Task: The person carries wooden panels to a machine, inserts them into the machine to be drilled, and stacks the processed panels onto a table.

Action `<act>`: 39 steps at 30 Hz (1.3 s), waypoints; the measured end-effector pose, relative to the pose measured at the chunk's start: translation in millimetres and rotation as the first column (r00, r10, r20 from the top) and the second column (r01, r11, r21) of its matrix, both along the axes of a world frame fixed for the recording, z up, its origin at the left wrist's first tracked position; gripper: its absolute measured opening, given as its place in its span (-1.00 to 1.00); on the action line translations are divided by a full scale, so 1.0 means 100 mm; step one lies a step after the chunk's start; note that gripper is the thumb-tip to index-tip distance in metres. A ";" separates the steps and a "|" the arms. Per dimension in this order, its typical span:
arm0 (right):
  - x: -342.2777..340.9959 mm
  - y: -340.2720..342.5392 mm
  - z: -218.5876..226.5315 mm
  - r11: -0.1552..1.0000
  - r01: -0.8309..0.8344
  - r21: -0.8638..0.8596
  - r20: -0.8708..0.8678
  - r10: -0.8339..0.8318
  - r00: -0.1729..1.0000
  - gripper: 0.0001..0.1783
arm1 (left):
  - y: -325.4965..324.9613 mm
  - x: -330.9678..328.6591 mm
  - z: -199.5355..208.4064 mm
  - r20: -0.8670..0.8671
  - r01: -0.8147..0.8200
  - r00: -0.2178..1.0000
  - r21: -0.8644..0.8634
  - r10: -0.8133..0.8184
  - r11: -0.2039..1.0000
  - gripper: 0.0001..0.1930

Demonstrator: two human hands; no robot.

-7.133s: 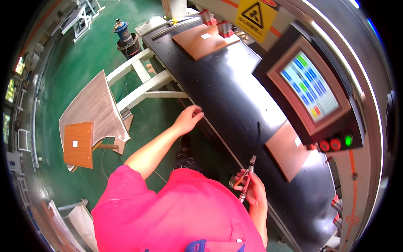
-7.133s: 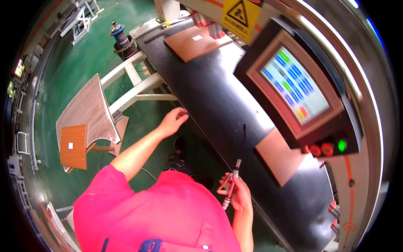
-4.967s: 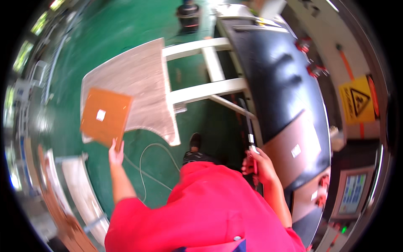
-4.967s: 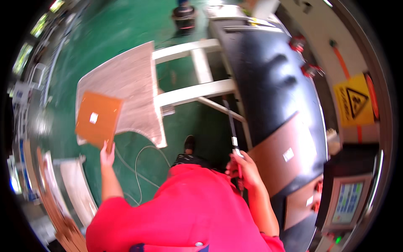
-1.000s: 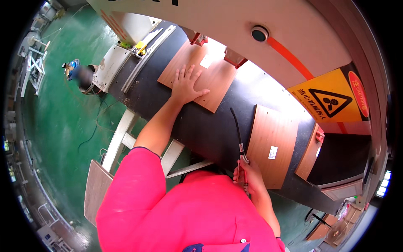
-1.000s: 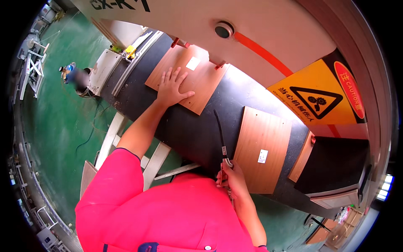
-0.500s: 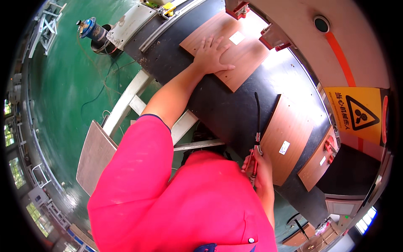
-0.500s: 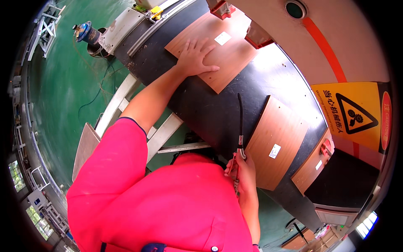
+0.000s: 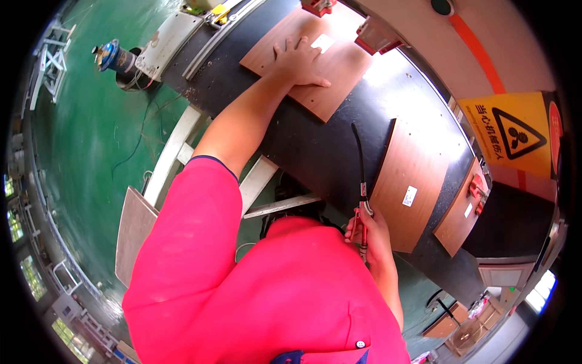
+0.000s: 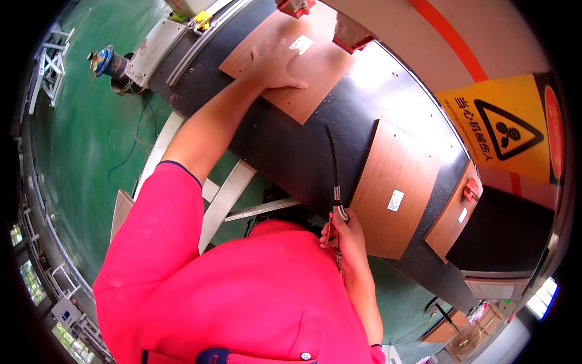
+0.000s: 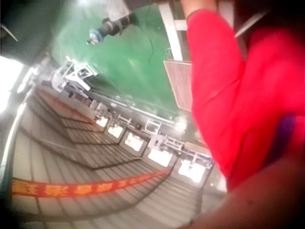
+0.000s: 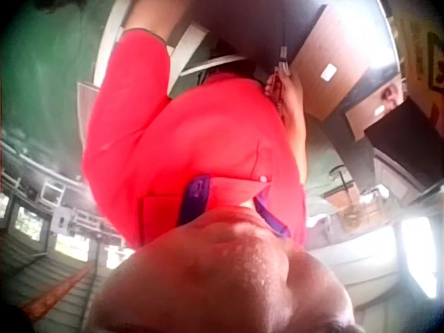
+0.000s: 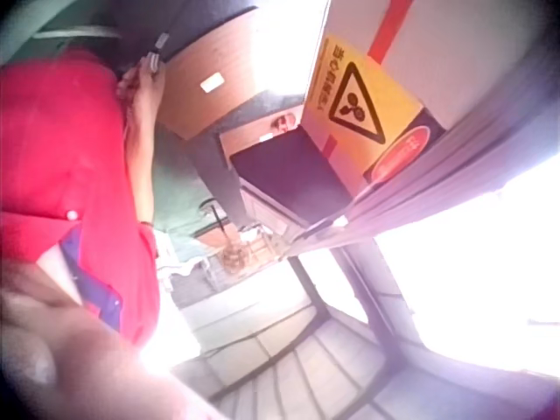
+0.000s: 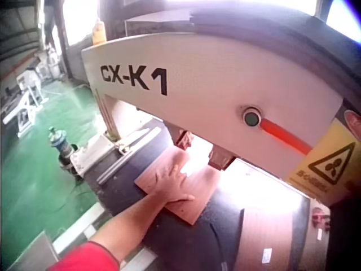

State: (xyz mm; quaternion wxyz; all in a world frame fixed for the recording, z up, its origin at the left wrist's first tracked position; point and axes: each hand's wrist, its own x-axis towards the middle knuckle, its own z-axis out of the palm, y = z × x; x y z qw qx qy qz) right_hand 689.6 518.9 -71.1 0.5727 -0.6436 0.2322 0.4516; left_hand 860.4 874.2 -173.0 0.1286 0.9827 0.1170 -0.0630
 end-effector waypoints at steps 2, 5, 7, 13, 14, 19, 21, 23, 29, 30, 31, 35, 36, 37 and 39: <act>0.00 0.00 -0.01 1.000 0.014 -0.007 0.001 -0.014 1.000 -0.62 | -0.01 0.08 0.06 -0.069 0.008 0.998 0.018 -0.007 1.000 0.08; -0.01 -0.03 0.03 0.999 0.036 0.021 0.020 -0.036 0.999 -0.63 | -0.09 0.13 0.21 -0.213 -0.029 0.976 0.055 0.040 0.998 0.07; -0.05 -0.04 0.06 0.999 0.033 0.025 0.032 -0.034 0.999 -0.67 | -0.09 0.19 0.25 -0.226 -0.021 0.974 0.059 0.034 0.998 0.08; -0.08 -0.10 0.11 0.998 0.031 0.055 0.068 -0.035 0.997 -0.68 | -0.10 0.18 0.22 -0.276 -0.071 0.958 0.037 0.079 0.997 0.04; -0.09 -0.13 0.11 0.997 0.033 0.067 0.073 -0.038 0.997 -0.68 | -0.09 0.14 0.15 -0.270 -0.069 0.960 0.049 0.079 0.996 0.04; -0.12 -0.24 0.19 0.992 0.101 0.077 0.123 -0.110 0.986 -0.64 | -0.03 0.09 -0.15 0.126 0.032 0.992 -0.237 -0.002 0.971 -0.18; -0.10 -0.25 0.16 0.992 0.089 0.084 0.124 -0.099 0.987 -0.64 | -0.03 -0.07 -0.16 0.090 0.016 0.996 -0.349 0.016 0.937 -0.19; -0.10 -0.24 0.16 0.994 0.070 0.082 0.129 -0.080 0.988 -0.63 | -0.11 -0.29 -0.16 0.102 0.002 0.995 -0.068 0.005 0.998 -0.20; -0.10 -0.25 0.14 0.998 0.055 -0.012 0.079 -0.054 0.995 -0.65 | -0.29 -0.56 0.02 -0.035 -0.016 0.999 0.055 0.018 0.998 -0.10; -0.12 -0.28 0.08 0.999 0.051 -0.015 0.081 -0.050 0.995 -0.65 | -0.28 -0.56 0.00 -0.033 -0.020 0.999 0.052 0.022 0.998 -0.10; -0.13 -0.34 0.01 0.999 0.016 -0.028 0.078 -0.014 0.997 -0.66 | -0.26 -0.56 -0.04 -0.009 -0.020 1.000 0.047 0.021 0.999 -0.08; -0.23 -0.39 0.04 0.999 0.040 -0.009 0.037 -0.039 0.999 -0.67 | -0.26 -0.58 -0.06 0.028 -0.025 0.999 0.057 0.024 0.998 -0.07; -0.23 -0.41 0.04 0.999 0.040 -0.011 0.040 -0.039 0.998 -0.67 | -0.26 -0.58 -0.05 0.031 -0.025 0.999 0.055 0.024 0.998 -0.07; -0.23 -0.44 0.04 1.000 0.030 0.000 0.047 -0.030 0.998 -0.67 | -0.26 -0.58 -0.02 0.015 -0.022 1.000 0.047 0.021 0.999 -0.07; -0.22 -0.45 0.04 1.000 0.019 0.012 0.055 -0.019 0.998 -0.67 | -0.26 -0.57 -0.01 0.001 -0.020 1.000 0.041 0.020 0.999 -0.07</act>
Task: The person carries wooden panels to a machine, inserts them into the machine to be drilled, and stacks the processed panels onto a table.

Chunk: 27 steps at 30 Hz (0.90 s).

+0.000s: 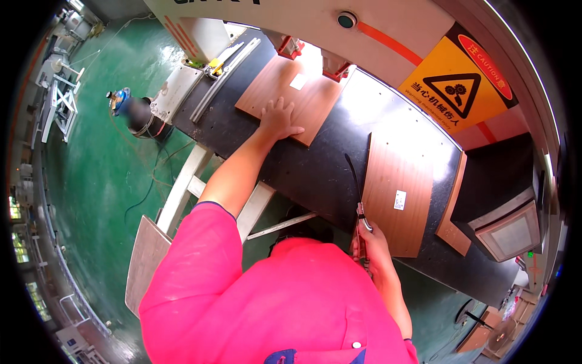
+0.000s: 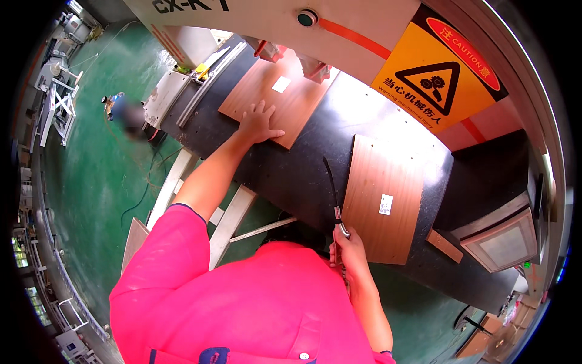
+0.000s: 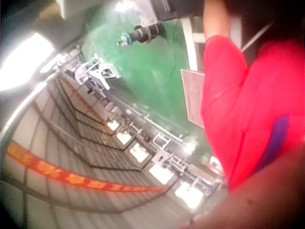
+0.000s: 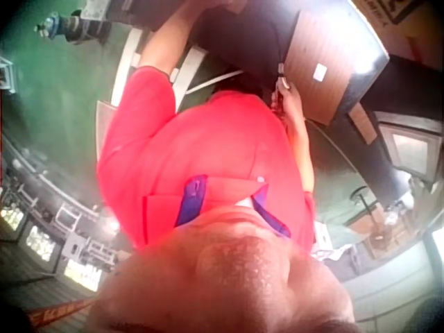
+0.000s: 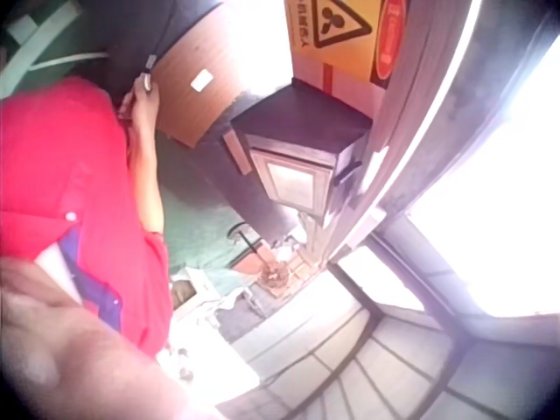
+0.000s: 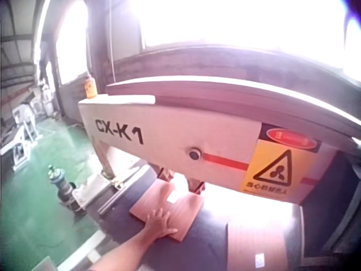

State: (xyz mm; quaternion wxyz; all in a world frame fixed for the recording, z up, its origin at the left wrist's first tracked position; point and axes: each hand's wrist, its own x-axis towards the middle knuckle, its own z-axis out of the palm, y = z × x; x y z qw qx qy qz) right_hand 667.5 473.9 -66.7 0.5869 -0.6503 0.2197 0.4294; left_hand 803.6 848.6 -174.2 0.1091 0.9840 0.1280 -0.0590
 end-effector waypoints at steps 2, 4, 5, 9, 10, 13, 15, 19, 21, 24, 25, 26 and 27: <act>0.00 0.02 0.01 0.999 -0.028 -0.014 0.009 0.029 1.000 -0.66 | 0.01 0.01 -0.02 0.010 -0.007 1.000 0.002 0.007 1.000 -0.07; 0.02 0.06 0.03 0.999 -0.030 -0.014 0.023 0.030 0.999 -0.66 | -0.01 0.02 0.00 0.012 -0.008 1.000 0.009 0.008 1.000 -0.06; 0.02 0.08 0.04 0.999 -0.031 -0.015 0.032 0.032 0.999 -0.66 | -0.03 0.02 0.01 0.009 -0.009 1.000 0.014 0.009 1.000 -0.06; 0.02 0.12 0.11 0.998 -0.055 0.032 0.077 0.052 0.996 -0.66 | -0.04 0.03 0.06 -0.031 -0.011 0.999 0.002 0.011 1.000 -0.06; 0.01 0.11 0.12 0.997 -0.060 0.043 0.077 0.056 0.995 -0.66 | -0.02 0.01 0.05 -0.018 -0.007 1.000 -0.031 0.006 0.999 -0.10; -0.02 0.07 0.17 0.997 -0.049 0.059 0.085 0.043 0.995 -0.68 | -0.07 -0.02 0.23 0.145 0.005 0.989 -0.112 0.011 0.994 -0.18; -0.04 0.02 0.16 0.998 -0.014 0.066 0.088 0.009 0.996 -0.69 | -0.19 -0.03 0.61 0.288 0.040 0.958 -0.160 0.008 0.986 -0.21; -0.08 -0.11 0.08 0.994 0.032 0.105 0.103 -0.043 0.994 -0.68 | -0.53 -0.11 1.78 0.773 0.351 0.632 -0.345 0.051 0.870 -0.34; -0.08 -0.11 0.08 0.992 0.038 0.122 0.110 -0.052 0.993 -0.67 | -0.56 -0.04 1.97 0.855 0.369 0.517 -0.189 -0.032 0.910 -0.35; -0.09 -0.11 0.08 0.990 0.038 0.137 0.113 -0.054 0.992 -0.67 | -0.53 0.13 1.98 0.840 0.321 0.484 0.090 -0.245 0.943 -0.27; -0.09 -0.11 0.11 0.990 0.035 0.136 0.110 -0.051 0.993 -0.67 | -0.52 0.17 1.96 0.835 0.307 0.487 0.110 -0.255 0.945 -0.27; -0.08 -0.12 0.12 0.990 0.034 0.135 0.106 -0.048 0.993 -0.67 | -0.52 0.21 1.94 0.829 0.294 0.491 0.130 -0.266 0.947 -0.26; -0.09 -0.14 0.11 0.989 0.056 0.138 0.094 -0.070 0.993 -0.67 | -0.54 0.23 1.93 0.822 0.315 0.495 0.129 -0.279 0.940 -0.26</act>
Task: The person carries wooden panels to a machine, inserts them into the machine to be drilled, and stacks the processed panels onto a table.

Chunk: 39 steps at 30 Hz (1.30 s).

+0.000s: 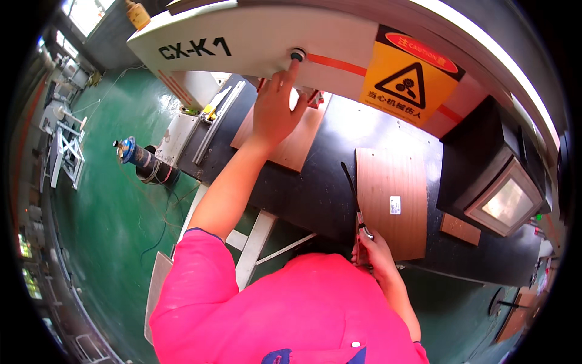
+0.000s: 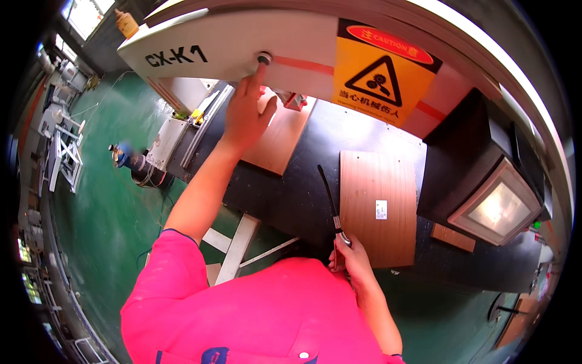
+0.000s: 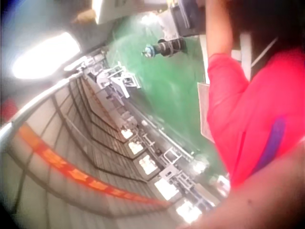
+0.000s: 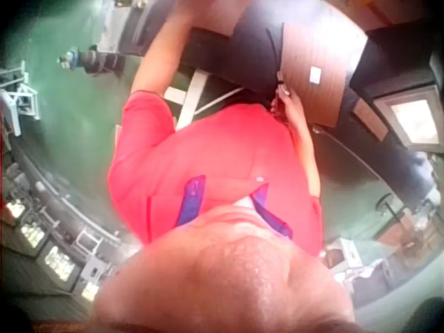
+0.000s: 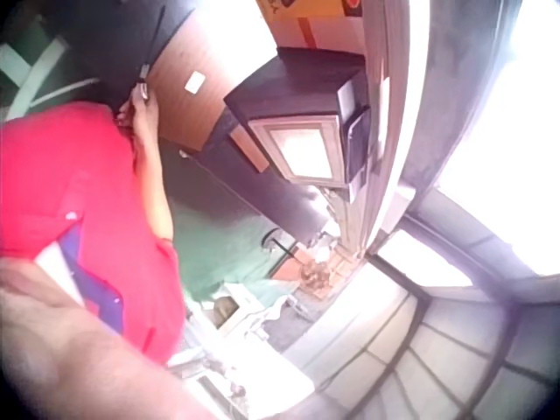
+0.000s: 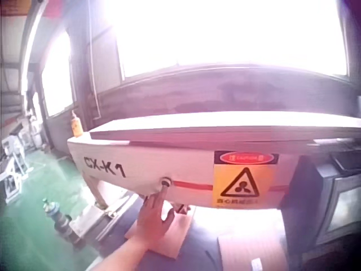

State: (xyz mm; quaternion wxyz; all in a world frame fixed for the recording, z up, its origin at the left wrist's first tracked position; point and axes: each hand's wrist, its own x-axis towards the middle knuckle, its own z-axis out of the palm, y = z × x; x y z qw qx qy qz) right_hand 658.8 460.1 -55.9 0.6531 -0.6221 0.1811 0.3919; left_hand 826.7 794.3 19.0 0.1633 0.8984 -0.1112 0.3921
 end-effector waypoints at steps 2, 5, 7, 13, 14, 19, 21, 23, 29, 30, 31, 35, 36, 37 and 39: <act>-0.01 -0.05 -0.04 0.999 0.013 0.035 0.017 -0.013 1.000 -0.66 | -0.02 0.03 -0.01 -0.008 -0.028 1.000 -0.054 0.028 0.998 -0.26; -0.05 -0.09 -0.02 0.999 0.046 0.027 -0.010 -0.046 0.999 -0.65 | -0.02 0.08 -0.04 0.021 -0.042 0.999 -0.050 0.043 0.998 -0.29; -0.07 -0.15 0.00 0.998 0.061 0.015 -0.025 -0.061 0.998 -0.64 | -0.01 0.09 -0.04 -0.026 -0.059 0.998 -0.102 0.057 0.993 -0.29; -0.25 -0.50 0.04 0.988 0.153 0.001 -0.072 -0.153 0.986 -0.68 | -0.23 -0.07 0.14 -0.135 -0.091 0.989 -0.210 0.064 0.973 -0.29; -0.32 -0.63 0.03 0.986 0.166 -0.006 -0.083 -0.166 0.983 -0.68 | -0.34 -0.10 0.16 -0.143 -0.085 0.988 -0.268 0.048 0.960 -0.29; -0.65 -1.44 -0.05 0.945 0.324 0.034 -0.047 -0.322 0.945 -0.70 | -1.30 -0.41 -0.34 -0.084 0.102 0.982 -0.527 -0.171 0.843 -0.49; -0.86 -1.83 -0.19 0.917 0.392 0.076 -0.031 -0.391 0.920 -0.71 | -1.88 -0.79 -0.68 -0.281 0.143 0.913 -0.454 -0.294 0.880 -0.55; -1.12 -2.32 -0.25 0.870 0.487 0.080 -0.005 -0.488 0.873 -0.71 | -2.60 -1.08 -1.04 -0.444 0.235 0.771 -0.468 -0.457 0.852 -0.59; -1.76 -3.82 -0.53 0.687 0.726 -0.003 0.003 -0.726 0.688 -0.74 | -4.97 -1.03 -1.52 -0.556 0.532 0.550 -0.342 -0.623 0.775 -0.53; -1.80 -4.01 -0.51 0.704 0.709 -0.044 -0.010 -0.710 0.704 -0.74 | -5.23 -0.88 -1.61 -0.585 0.498 0.640 -0.177 -0.498 0.849 -0.49; -1.87 -4.15 -0.50 0.729 0.683 -0.040 -0.063 -0.684 0.727 -0.73 | -5.42 -0.77 -1.69 -0.588 0.445 0.722 -0.007 -0.364 0.895 -0.45; -2.12 -4.54 -0.46 0.800 0.599 -0.033 -0.146 -0.596 0.789 -0.74 | -5.72 -0.63 -2.04 -0.645 0.406 0.743 0.222 -0.179 0.886 -0.33; -2.15 -4.59 -0.44 0.801 0.598 -0.030 -0.156 -0.594 0.789 -0.74 | -5.78 -0.70 -2.04 -0.651 0.407 0.739 0.228 -0.173 0.885 -0.33; -2.16 -4.63 -0.43 0.768 0.639 -0.040 -0.128 -0.638 0.759 -0.75 | -5.83 -0.76 -2.04 -0.640 0.403 0.744 0.203 -0.191 0.892 -0.33; -2.15 -4.73 -0.41 0.731 0.681 -0.044 -0.086 -0.682 0.726 -0.76 | -5.97 -0.86 -2.03 -0.621 0.407 0.748 0.150 -0.234 0.901 -0.31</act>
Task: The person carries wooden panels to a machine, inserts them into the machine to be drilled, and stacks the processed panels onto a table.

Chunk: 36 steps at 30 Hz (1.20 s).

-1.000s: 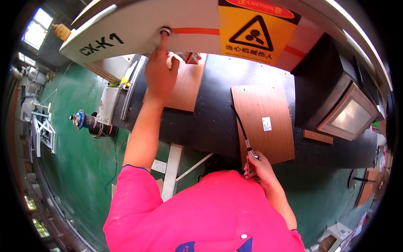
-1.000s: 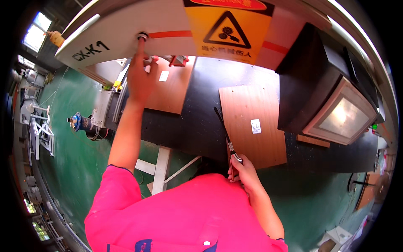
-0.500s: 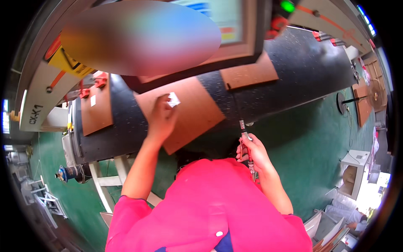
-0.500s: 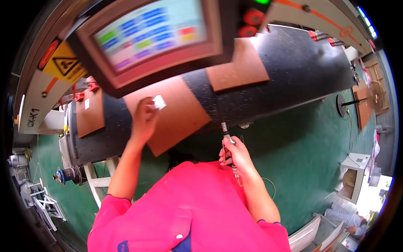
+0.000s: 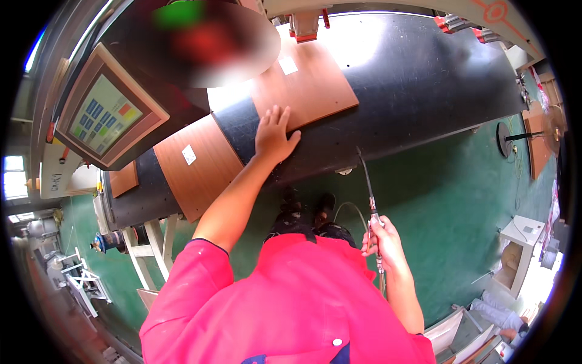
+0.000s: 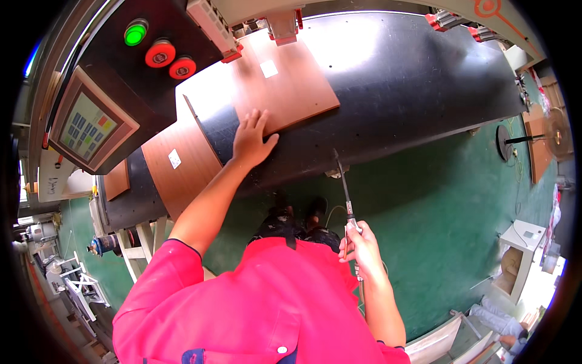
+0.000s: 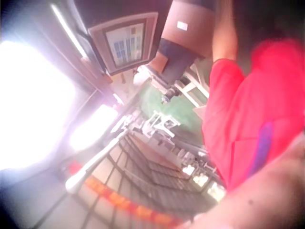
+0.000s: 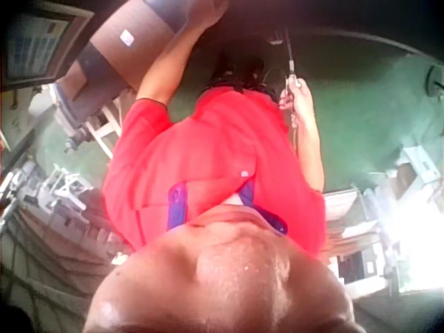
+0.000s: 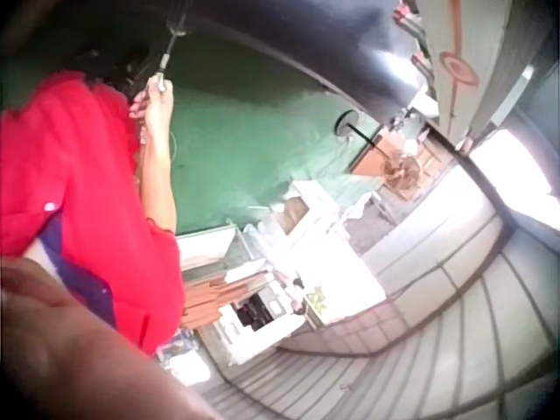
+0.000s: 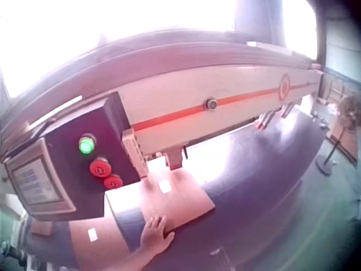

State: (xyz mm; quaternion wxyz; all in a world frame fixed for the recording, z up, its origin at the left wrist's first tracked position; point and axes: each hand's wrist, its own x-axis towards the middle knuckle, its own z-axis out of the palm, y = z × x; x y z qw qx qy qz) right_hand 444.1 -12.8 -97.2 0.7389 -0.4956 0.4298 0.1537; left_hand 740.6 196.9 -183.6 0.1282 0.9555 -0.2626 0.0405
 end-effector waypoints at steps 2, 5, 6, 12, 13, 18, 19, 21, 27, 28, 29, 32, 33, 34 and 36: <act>0.03 -0.09 -0.01 1.000 -0.009 0.015 0.012 0.008 1.000 -0.76 | -0.26 -0.18 0.10 -0.061 0.025 0.998 -0.025 -0.027 0.999 -0.31; 0.07 -0.12 0.04 0.999 -0.010 0.046 0.035 0.008 0.999 -0.76 | -0.58 -0.41 0.07 -0.159 0.135 0.975 -0.138 -0.156 0.981 -0.34; 0.09 -0.11 0.03 0.999 0.040 0.024 0.034 -0.041 0.999 -0.75 | -0.66 -0.42 0.10 -0.185 0.219 0.947 -0.231 -0.264 0.948 -0.37; 0.07 -0.19 0.09 0.998 0.064 -0.012 0.011 -0.064 0.998 -0.74 | -0.62 0.34 0.18 -0.261 0.160 0.942 -0.203 -0.211 0.966 -0.43; 0.08 -0.16 0.12 0.992 0.124 -0.024 0.013 -0.124 0.992 -0.75 | -0.54 0.51 0.26 -0.197 0.146 0.968 -0.062 -0.156 0.987 -0.35; 0.13 -0.14 0.13 0.993 0.114 -0.016 -0.058 -0.115 0.992 -0.78 | -0.59 0.48 -0.01 0.026 -0.002 1.000 0.142 -0.002 0.990 -0.15; 0.15 -0.07 0.12 0.992 0.123 -0.017 -0.064 -0.124 0.990 -0.78 | -0.69 0.32 0.01 -0.032 -0.038 0.998 0.189 0.045 0.981 -0.10; 0.25 0.01 0.11 0.968 0.241 -0.066 -0.059 -0.245 0.968 -0.79 | -0.85 0.04 0.04 0.038 -0.064 0.998 0.187 0.058 0.980 -0.08; 0.38 -0.18 0.01 0.942 0.319 -0.104 0.029 -0.318 0.948 -0.76 | -0.87 0.12 0.13 -0.359 0.221 0.907 -0.037 -0.220 0.975 -0.11; 0.44 -0.26 -0.04 0.940 0.327 -0.096 0.054 -0.323 0.945 -0.75 | -0.79 0.25 0.09 -0.361 0.224 0.906 -0.034 -0.221 0.974 -0.11; 0.51 -0.34 -0.08 0.940 0.329 -0.089 0.074 -0.323 0.944 -0.75 | -0.68 0.38 0.03 -0.197 0.323 0.929 0.019 -0.313 0.946 -0.09; 0.73 -0.61 -0.22 0.936 0.316 -0.152 0.113 -0.301 0.947 -0.73 | -0.69 0.37 0.01 -0.112 0.358 0.930 0.063 -0.349 0.932 -0.06; 0.81 -0.70 -0.28 0.926 0.314 -0.209 0.138 -0.290 0.947 -0.72 | -0.69 0.32 0.02 -0.187 0.313 0.935 0.046 -0.300 0.948 -0.05; 0.85 -0.81 -0.35 0.931 0.302 -0.205 0.143 -0.277 0.950 -0.72 | -0.70 0.27 0.03 -0.192 0.307 0.937 0.045 -0.293 0.951 -0.05; 0.98 -0.95 -0.45 0.944 0.266 -0.197 0.178 -0.232 0.956 -0.73 | -0.69 0.12 0.05 -0.138 0.227 0.967 0.068 -0.216 0.971 -0.06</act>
